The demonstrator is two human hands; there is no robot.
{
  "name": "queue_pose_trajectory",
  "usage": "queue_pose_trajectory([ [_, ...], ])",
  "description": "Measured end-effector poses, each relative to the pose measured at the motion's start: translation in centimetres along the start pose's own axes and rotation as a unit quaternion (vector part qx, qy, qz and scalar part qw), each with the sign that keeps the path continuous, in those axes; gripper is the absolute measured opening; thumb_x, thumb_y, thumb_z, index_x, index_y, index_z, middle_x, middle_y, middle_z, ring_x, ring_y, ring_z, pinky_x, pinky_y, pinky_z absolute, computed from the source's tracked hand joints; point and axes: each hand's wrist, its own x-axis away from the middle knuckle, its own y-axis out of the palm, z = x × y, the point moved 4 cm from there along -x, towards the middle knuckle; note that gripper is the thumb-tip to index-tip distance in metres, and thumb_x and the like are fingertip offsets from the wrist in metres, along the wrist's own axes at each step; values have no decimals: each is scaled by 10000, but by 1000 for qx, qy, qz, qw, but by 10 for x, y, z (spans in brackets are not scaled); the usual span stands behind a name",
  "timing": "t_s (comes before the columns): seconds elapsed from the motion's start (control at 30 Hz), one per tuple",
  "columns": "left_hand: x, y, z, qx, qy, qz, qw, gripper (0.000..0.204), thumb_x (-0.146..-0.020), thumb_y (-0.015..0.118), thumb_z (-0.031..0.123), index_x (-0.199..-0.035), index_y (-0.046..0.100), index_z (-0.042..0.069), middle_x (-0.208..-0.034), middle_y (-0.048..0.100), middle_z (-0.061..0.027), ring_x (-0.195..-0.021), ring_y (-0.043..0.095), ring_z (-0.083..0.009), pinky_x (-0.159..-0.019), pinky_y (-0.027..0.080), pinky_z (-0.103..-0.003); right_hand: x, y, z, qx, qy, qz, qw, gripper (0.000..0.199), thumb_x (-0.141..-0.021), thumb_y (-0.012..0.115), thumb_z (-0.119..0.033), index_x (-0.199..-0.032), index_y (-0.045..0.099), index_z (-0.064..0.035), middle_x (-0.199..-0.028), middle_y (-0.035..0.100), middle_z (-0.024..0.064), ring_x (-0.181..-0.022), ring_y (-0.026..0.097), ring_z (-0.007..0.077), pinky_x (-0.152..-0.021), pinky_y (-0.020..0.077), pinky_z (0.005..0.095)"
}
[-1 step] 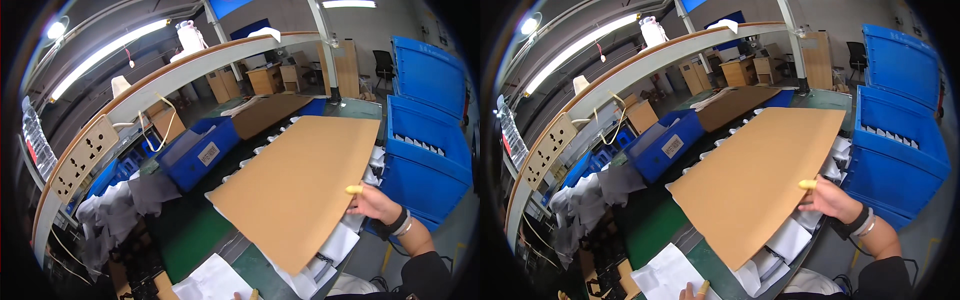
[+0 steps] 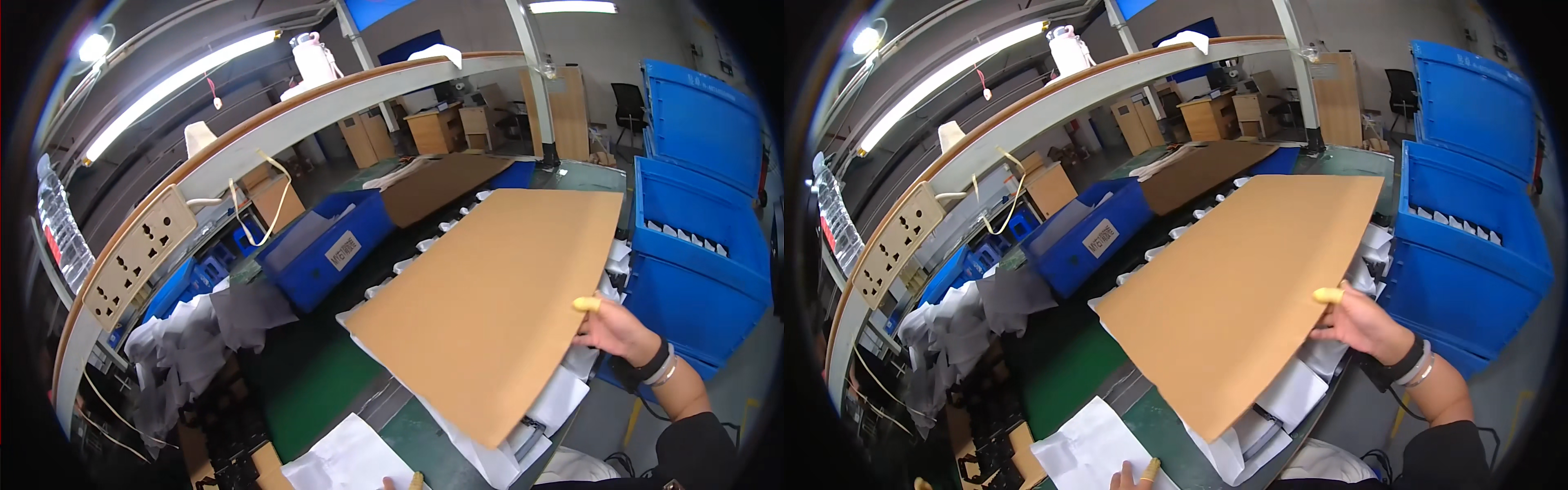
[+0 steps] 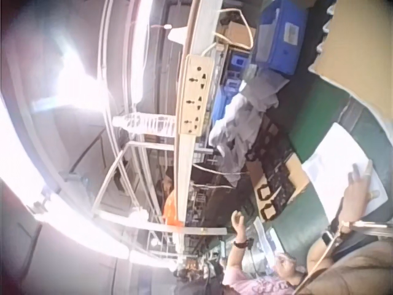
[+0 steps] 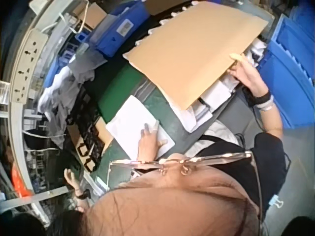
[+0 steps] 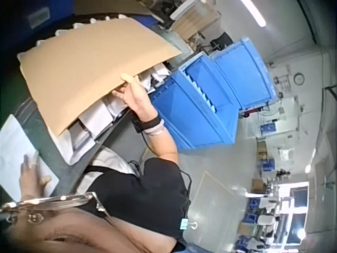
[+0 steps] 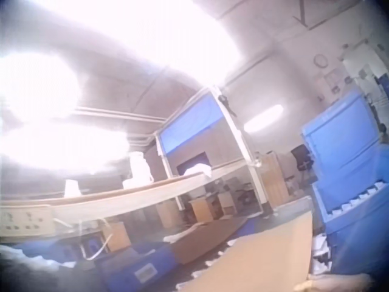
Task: Sorting black plastic molded frames and placing them into individual protective bags on an assembly line.
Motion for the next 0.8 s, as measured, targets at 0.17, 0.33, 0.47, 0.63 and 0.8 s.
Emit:
queue_pose_trajectory([
  [0.17, 4, 4, -2, 15, -19, -7, 1000, 829, -646, 757, 339, -1362, 371, 179, -1292, 393, -317, -1087, 477, -460, -811, 497, -468, 1, -6, -29, -1, -74, 26, 997, 347, -911, 478, -255, -1219, 452, -99, -1075, 612, 67, -910, 624, 180, -751, 517, 340],
  [0.33, -1, 6, -2, 3, -22, -18, 1000, 851, -641, 755, 355, -1371, 354, 176, -1297, 388, -309, -1097, 470, -456, -804, 502, -469, -23, -20, -58, -18, -107, 39, 993, 297, -933, 461, -309, -1147, 502, -107, -938, 645, 31, -749, 617, 117, -567, 495, 213],
  [0.47, -2, 8, -3, -8, -29, -21, 999, 865, -637, 754, 363, -1378, 344, 188, -1305, 383, -305, -1105, 463, -461, -804, 504, -471, -70, -19, -86, 3, -150, 1, 989, 236, -943, 460, -252, -1121, 483, -99, -844, 633, 51, -666, 611, 122, -501, 505, 200],
  [0.63, -7, 18, -7, -24, -71, -85, 994, 858, -655, 748, 329, -1394, 316, 274, -1374, 312, -277, -1163, 419, -454, -808, 506, -480, -162, -48, -126, -5, -167, 5, 986, 224, -947, 449, -217, -1091, 477, -48, -830, 624, 69, -647, 602, 129, -510, 514, 213],
  [0.8, 3, 53, -25, -49, -52, -7, 997, 747, -763, 634, 310, -1412, 267, 340, -1418, 256, -266, -1211, 387, -442, -850, 497, -481, -245, -32, -140, -38, -184, 12, 982, 206, -953, 407, -170, -1084, 467, -23, -938, 600, 101, -696, 603, 150, -527, 508, 210],
])
